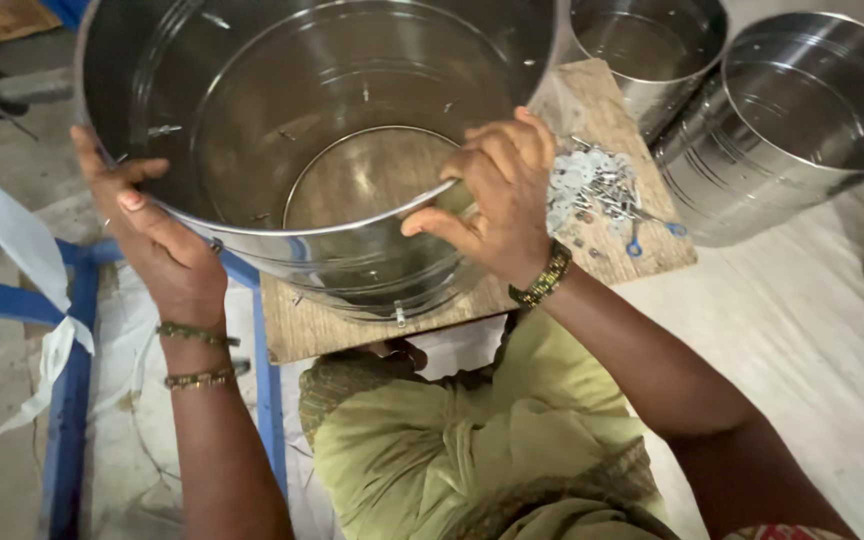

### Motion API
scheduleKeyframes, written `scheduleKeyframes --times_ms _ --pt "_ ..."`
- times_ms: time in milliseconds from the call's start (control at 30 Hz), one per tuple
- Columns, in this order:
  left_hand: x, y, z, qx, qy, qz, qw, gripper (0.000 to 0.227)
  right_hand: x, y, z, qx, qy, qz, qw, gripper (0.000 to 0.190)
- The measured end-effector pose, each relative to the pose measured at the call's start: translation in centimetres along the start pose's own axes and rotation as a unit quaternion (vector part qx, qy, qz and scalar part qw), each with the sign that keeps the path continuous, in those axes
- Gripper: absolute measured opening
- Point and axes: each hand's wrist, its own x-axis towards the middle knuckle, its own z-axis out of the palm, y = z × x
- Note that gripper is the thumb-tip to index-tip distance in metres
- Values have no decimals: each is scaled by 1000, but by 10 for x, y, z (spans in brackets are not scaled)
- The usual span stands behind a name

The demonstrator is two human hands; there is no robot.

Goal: The person sits on the floor and assembles a large metal container by inserting bolts through pre-drilled holes and securing them with washers and nuts. They repeatedly pick up hardware from a wooden board, align the components, and tighten them by hand.

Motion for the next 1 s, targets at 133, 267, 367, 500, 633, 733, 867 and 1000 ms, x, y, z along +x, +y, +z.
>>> scheduleKeyframes --times_ms 133,267,367,500,633,733,867,1000 --pt "-9 49 19 131 2 101 986 53 3 23 -10 32 -97 -37 994 52" --pt "-48 78 56 239 -67 209 946 38 30 88 -36 94 -183 -116 972 46" --pt "-52 74 70 219 -18 223 950 33 49 128 -60 -27 -175 -195 965 55" --pt "-47 59 83 217 40 267 938 31 54 128 -56 13 -204 -152 967 72" --pt "-47 45 84 215 63 290 930 33 57 117 -65 22 -208 -124 970 76" --pt "-44 33 81 188 69 303 932 35 42 103 -73 -4 -189 -107 976 78" --pt "-41 27 77 162 45 282 945 37 26 89 -72 -18 -145 -114 983 75" --pt "-44 37 76 164 40 259 951 38 12 97 -81 15 -146 -69 987 64"
